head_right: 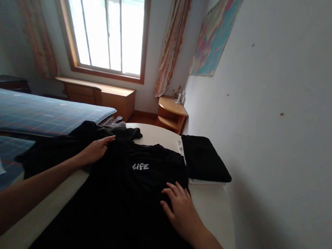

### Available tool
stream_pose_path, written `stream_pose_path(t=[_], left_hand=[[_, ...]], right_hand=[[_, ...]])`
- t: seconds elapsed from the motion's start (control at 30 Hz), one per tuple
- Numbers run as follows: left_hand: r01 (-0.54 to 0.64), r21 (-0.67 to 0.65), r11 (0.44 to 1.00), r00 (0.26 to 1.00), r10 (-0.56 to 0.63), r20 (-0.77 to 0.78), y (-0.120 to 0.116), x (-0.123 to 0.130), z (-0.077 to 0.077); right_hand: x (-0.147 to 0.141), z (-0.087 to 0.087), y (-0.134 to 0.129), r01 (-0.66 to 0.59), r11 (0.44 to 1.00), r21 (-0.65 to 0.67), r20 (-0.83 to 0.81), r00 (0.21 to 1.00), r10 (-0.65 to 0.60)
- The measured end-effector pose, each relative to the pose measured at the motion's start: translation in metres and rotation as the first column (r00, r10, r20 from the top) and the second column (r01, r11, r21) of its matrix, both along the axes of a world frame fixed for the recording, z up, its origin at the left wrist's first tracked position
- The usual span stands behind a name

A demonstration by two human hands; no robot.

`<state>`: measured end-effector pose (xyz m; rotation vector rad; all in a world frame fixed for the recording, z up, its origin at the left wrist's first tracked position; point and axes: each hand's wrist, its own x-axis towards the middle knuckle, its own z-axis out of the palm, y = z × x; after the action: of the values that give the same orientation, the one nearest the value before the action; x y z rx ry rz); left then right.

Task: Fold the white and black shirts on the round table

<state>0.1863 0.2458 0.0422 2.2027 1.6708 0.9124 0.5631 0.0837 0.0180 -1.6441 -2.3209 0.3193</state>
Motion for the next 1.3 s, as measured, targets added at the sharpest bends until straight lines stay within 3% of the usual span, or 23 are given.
stream_pose_path(t=[0.23,0.33,0.43,0.6,0.83,1.03,1.3], left_hand=[[-0.294,0.130,0.947,0.956,0.291,0.042,-0.030,0.000,-0.010],[-0.354,0.120,0.927,0.932,0.361,-0.039,-0.045,0.003,-0.009],[-0.394,0.028,0.919,0.897,0.391,-0.208,-0.060,0.002,-0.001],[-0.401,-0.129,0.907,0.859,0.323,-0.397,-0.074,-0.006,0.008],[-0.264,-0.294,0.919,0.939,0.174,-0.298,-0.073,-0.013,0.003],[-0.180,-0.334,0.925,0.969,0.109,-0.220,-0.070,-0.017,-0.003],[-0.130,-0.396,0.909,0.962,0.019,-0.273,-0.075,-0.014,-0.003]], right_hand=[[-0.040,0.018,0.001,-0.025,0.998,0.053,-0.120,0.992,0.031],[-0.066,0.026,0.003,-0.049,0.997,0.065,-0.118,0.991,0.056],[-0.085,0.028,0.008,-0.096,0.994,0.057,-0.092,0.991,0.101],[-0.086,0.021,0.015,-0.120,0.991,0.055,-0.159,0.979,0.127],[-0.057,0.010,0.020,-0.104,0.993,0.054,-0.443,0.889,0.117],[-0.051,0.006,0.024,-0.067,0.997,0.027,-0.423,0.903,0.072],[-0.047,0.006,0.024,-0.095,0.995,-0.009,-0.389,0.917,0.084]])
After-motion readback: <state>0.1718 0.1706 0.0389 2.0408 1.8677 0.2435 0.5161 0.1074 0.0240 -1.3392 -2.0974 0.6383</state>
